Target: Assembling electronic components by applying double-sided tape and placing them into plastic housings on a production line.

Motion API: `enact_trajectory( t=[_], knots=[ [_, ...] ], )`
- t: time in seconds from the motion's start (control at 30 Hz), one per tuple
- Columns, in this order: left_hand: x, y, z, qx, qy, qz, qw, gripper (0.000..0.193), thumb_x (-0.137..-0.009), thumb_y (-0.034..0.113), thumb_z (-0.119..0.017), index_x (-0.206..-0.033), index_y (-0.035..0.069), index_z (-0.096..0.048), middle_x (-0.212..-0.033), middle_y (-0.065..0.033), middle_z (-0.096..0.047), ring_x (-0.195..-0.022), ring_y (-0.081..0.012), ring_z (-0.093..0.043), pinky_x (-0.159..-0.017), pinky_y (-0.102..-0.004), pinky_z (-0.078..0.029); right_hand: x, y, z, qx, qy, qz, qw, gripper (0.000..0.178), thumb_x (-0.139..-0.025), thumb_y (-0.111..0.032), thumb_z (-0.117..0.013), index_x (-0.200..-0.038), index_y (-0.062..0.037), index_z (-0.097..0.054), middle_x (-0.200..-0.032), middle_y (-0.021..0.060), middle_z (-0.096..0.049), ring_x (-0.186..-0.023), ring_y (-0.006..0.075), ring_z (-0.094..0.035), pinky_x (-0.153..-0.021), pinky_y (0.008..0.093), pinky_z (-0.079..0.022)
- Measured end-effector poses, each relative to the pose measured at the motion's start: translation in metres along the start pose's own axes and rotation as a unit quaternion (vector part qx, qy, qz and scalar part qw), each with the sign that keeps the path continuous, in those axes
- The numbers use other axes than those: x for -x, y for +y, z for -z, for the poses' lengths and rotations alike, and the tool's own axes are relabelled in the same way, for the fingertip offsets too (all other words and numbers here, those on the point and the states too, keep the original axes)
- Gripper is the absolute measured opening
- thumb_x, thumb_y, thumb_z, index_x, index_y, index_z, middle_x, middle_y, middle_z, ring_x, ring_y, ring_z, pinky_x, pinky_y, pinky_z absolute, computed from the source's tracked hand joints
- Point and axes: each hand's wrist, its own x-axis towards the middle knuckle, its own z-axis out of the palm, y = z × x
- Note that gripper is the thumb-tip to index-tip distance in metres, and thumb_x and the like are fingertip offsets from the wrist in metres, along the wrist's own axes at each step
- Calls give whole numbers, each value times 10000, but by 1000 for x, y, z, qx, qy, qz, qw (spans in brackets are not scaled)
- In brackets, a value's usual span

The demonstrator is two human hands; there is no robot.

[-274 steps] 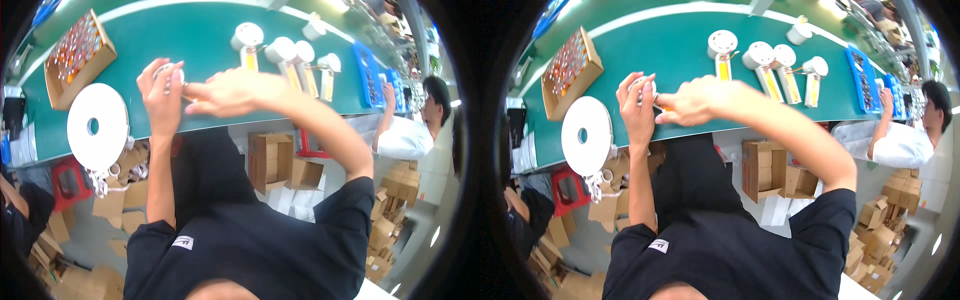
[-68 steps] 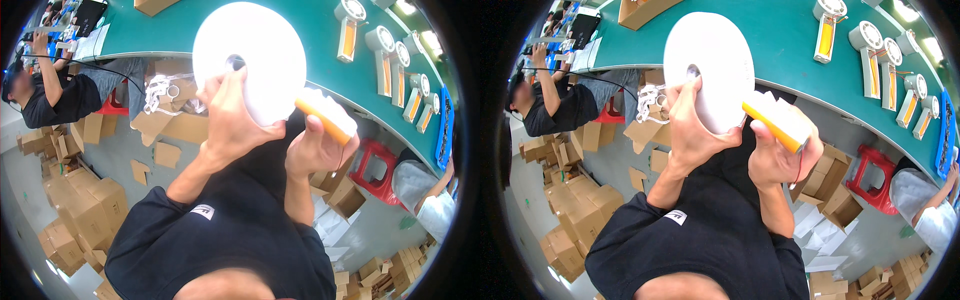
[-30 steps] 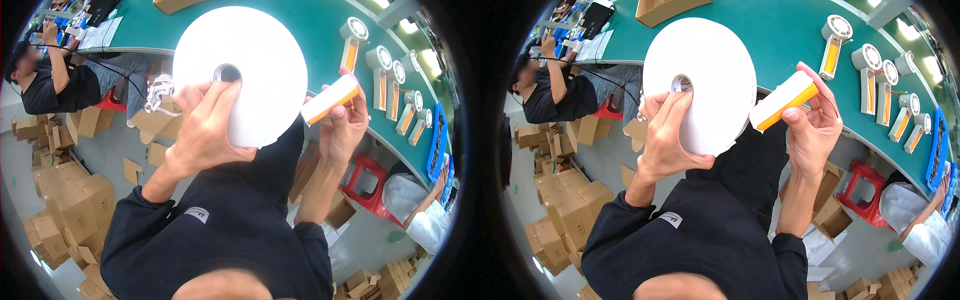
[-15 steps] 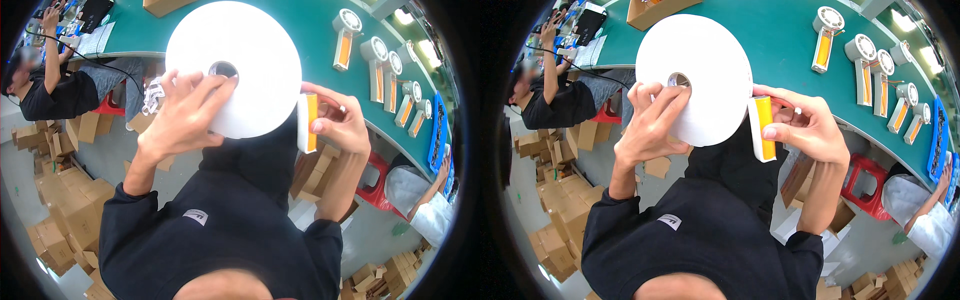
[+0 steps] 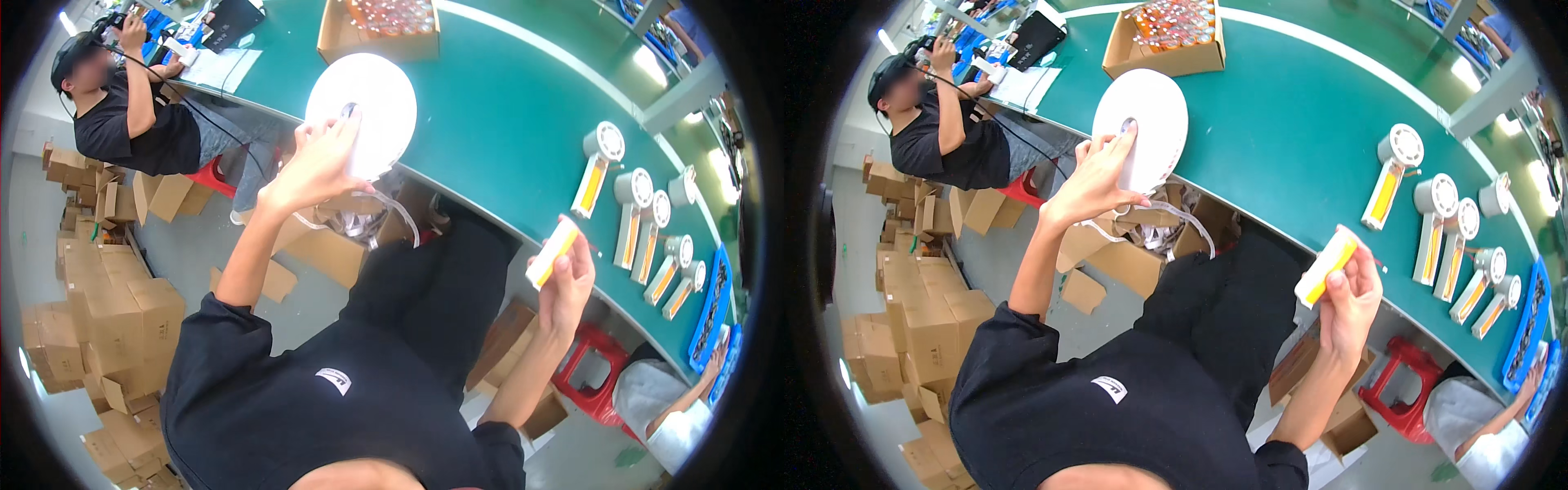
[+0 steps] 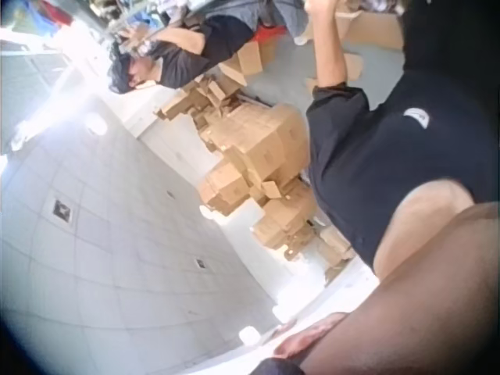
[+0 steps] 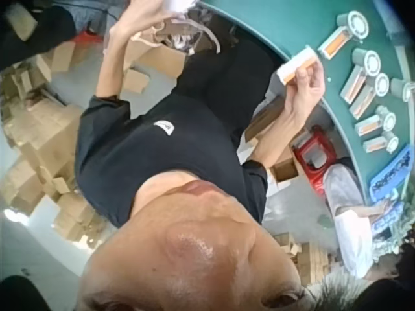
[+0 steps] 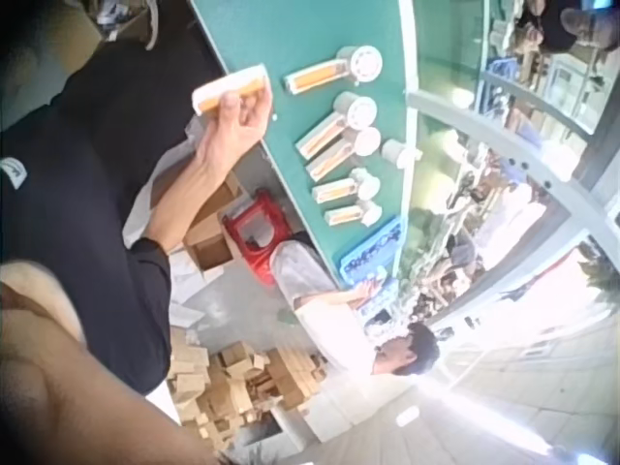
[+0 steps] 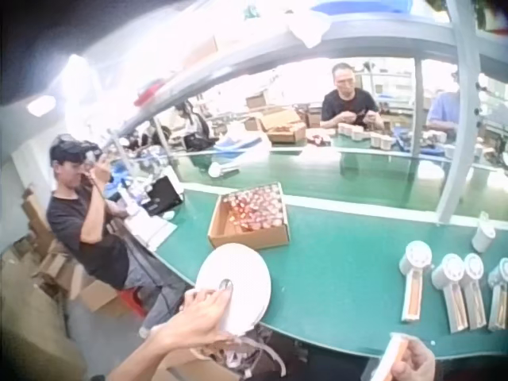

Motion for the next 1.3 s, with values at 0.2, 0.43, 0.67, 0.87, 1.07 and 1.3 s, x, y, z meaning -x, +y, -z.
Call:
enact_trajectory(
  t=[0.2, 0.43, 0.67, 0.87, 1.07, 1.3],
  knots=[
    [-22, -9, -2, -2, 17, -52, 999, 662, -765, 361, -757, -1303, 56, -520, -1343, -121, -505, -1253, -267, -439, -1035, -452, -249, 2, 6, 4, 15, 21, 11, 1000, 563, -840, -144, -729, -1316, 17, -474, -1293, 140, -541, -922, 161, -639, -728, 333, -604],
    [-39, -14, -9, 103, 206, -60, 971, 65, -823, 60, -689, -888, 57, -684, -966, -65, -687, -970, -235, -633, -867, -358, -419, 2, 6, 3, 27, 41, 20, 999, 598, -843, -206, -735, -1336, 16, -479, -1035, 65, -604, -907, 134, -629, -757, 299, -578],
    [-72, 13, -9, 187, 234, -129, 945, 130, -771, -16, -703, -896, 17, -692, -861, -100, -693, -823, -259, -651, -763, -358, -479, -11, -2, -2, 85, 20, 59, 994, 543, -835, -47, -713, -1302, 91, -473, -1322, 168, -521, -1005, 143, -611, -895, 292, -506],
    [-82, 41, -11, 249, 150, -98, 952, 70, -862, 61, -644, -808, 20, -662, -703, -57, -662, -688, -241, -626, -731, -364, -465, -31, 8, -12, 184, 9, 75, 980, 466, -882, 13, -636, -1308, 99, -470, -1231, 102, -563, -915, 89, -593, -825, 235, -489],
    [-86, 46, -5, 162, 180, -101, 965, 218, -893, 127, -637, -704, 22, -606, -655, -96, -610, -633, -256, -599, -685, -378, -450, -37, 1, -16, 180, 6, 47, 983, 444, -898, -5, -622, -1307, 88, -478, -1061, 50, -569, -852, 54, -563, -782, 190, -458],
    [-130, -4, 25, 156, 299, -110, 935, 129, -850, 115, -674, -797, 13, -615, -813, -136, -625, -808, -295, -604, -737, -386, -474, -102, 0, -83, 138, -42, 41, 989, 434, -918, -83, -625, -1314, 40, -494, -1055, 60, -561, -962, 118, -579, -864, 253, -466]
  ],
)
